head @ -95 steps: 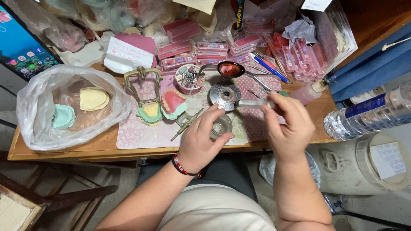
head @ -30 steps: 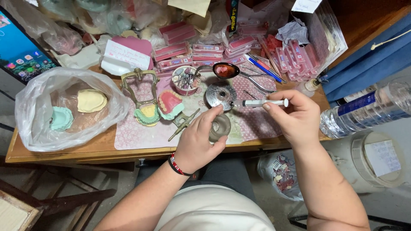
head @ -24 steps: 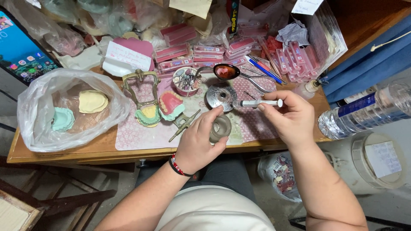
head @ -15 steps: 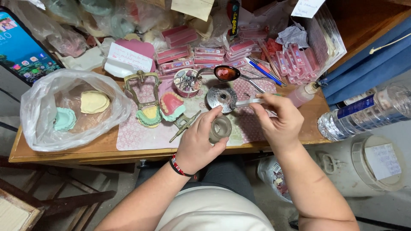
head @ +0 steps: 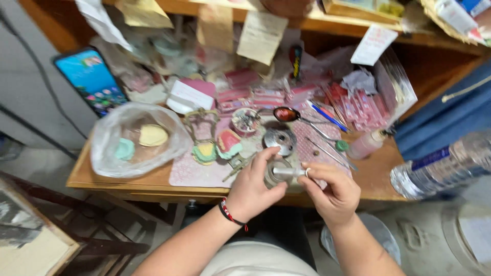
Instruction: The person is working at a dental laboratory bench, applying material to dental models using a syringe and a spatula, and filling a small bottle with liquid from a larger container.
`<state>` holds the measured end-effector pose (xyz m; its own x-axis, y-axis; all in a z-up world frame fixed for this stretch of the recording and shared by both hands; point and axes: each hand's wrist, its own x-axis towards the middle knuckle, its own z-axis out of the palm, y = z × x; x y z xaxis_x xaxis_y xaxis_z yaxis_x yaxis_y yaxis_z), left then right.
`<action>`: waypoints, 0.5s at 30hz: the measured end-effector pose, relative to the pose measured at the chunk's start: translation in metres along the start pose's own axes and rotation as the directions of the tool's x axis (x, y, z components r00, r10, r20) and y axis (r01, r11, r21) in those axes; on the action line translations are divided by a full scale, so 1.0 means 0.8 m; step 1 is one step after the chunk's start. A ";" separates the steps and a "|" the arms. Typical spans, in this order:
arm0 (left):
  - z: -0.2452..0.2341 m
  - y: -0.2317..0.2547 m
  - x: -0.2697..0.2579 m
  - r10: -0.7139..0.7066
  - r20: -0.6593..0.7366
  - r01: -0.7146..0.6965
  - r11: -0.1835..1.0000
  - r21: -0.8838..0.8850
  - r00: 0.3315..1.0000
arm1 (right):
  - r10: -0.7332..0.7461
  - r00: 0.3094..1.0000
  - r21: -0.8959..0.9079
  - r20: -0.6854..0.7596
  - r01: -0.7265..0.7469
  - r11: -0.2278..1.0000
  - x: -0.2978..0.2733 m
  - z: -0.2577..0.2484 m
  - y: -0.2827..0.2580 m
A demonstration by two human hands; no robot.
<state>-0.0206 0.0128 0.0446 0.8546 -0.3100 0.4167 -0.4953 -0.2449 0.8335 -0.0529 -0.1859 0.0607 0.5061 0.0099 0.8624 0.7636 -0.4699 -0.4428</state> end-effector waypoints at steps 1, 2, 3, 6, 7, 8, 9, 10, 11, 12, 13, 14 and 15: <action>-0.012 0.013 0.003 0.009 -0.019 -0.009 1.000 0.014 1.000 | -0.019 1.000 0.016 -0.001 0.019 1.000 0.001 0.003 -0.003; -0.023 0.026 0.006 -0.060 0.019 0.059 0.998 0.031 0.998 | 0.011 1.000 0.013 0.016 -0.011 1.000 0.001 0.004 -0.007; -0.032 0.040 0.007 -0.129 0.055 0.126 0.991 0.048 0.990 | 0.040 0.999 0.009 0.033 -0.040 0.999 0.000 0.005 -0.010; -0.066 0.057 0.019 -0.017 0.019 0.016 0.997 0.078 1.000 | -0.048 0.999 -0.046 -0.001 0.048 0.998 0.016 0.005 -0.016; -0.084 0.068 0.029 -0.010 0.003 0.009 0.996 0.088 1.000 | -0.064 0.998 -0.033 -0.002 0.064 0.997 0.014 0.009 -0.008; -0.100 0.079 0.038 0.007 0.015 -0.008 0.993 0.119 1.000 | -0.029 0.998 0.056 -0.056 0.032 0.998 0.010 0.012 -0.001; -0.117 0.090 0.047 0.022 0.027 -0.026 0.988 0.149 0.999 | 0.012 0.994 0.146 -0.104 0.004 0.989 0.007 0.015 0.007; -0.138 0.107 0.061 0.028 0.018 -0.031 0.987 0.158 0.999 | 0.001 0.994 0.156 -0.107 0.015 0.988 0.004 0.017 0.017; -0.159 0.125 0.076 0.008 0.032 -0.014 0.983 0.183 0.999 | 0.035 0.990 0.163 -0.136 -0.012 0.987 0.001 0.020 0.028; -0.180 0.144 0.089 -0.013 0.049 0.002 0.979 0.206 0.999 | 0.071 0.983 0.169 -0.167 -0.043 0.985 -0.003 0.023 0.038; -0.200 0.158 0.105 -0.008 0.043 -0.002 0.977 0.213 0.999 | 0.064 0.983 0.175 -0.170 -0.034 0.984 -0.007 0.024 0.046; -0.219 0.173 0.120 0.011 0.012 -0.014 0.966 0.256 1.000 | 0.092 0.978 0.171 -0.187 -0.059 0.983 -0.010 0.025 0.054; -0.238 0.188 0.136 0.032 -0.020 -0.024 0.954 0.299 0.999 | 0.119 0.972 0.168 -0.204 -0.085 0.982 -0.014 0.026 0.063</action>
<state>0.0278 0.1169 0.2844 0.8414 -0.2994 0.4499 -0.5400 -0.5009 0.6764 -0.0118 -0.1913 0.0241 0.5010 -0.2259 0.8354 0.7743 -0.3141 -0.5493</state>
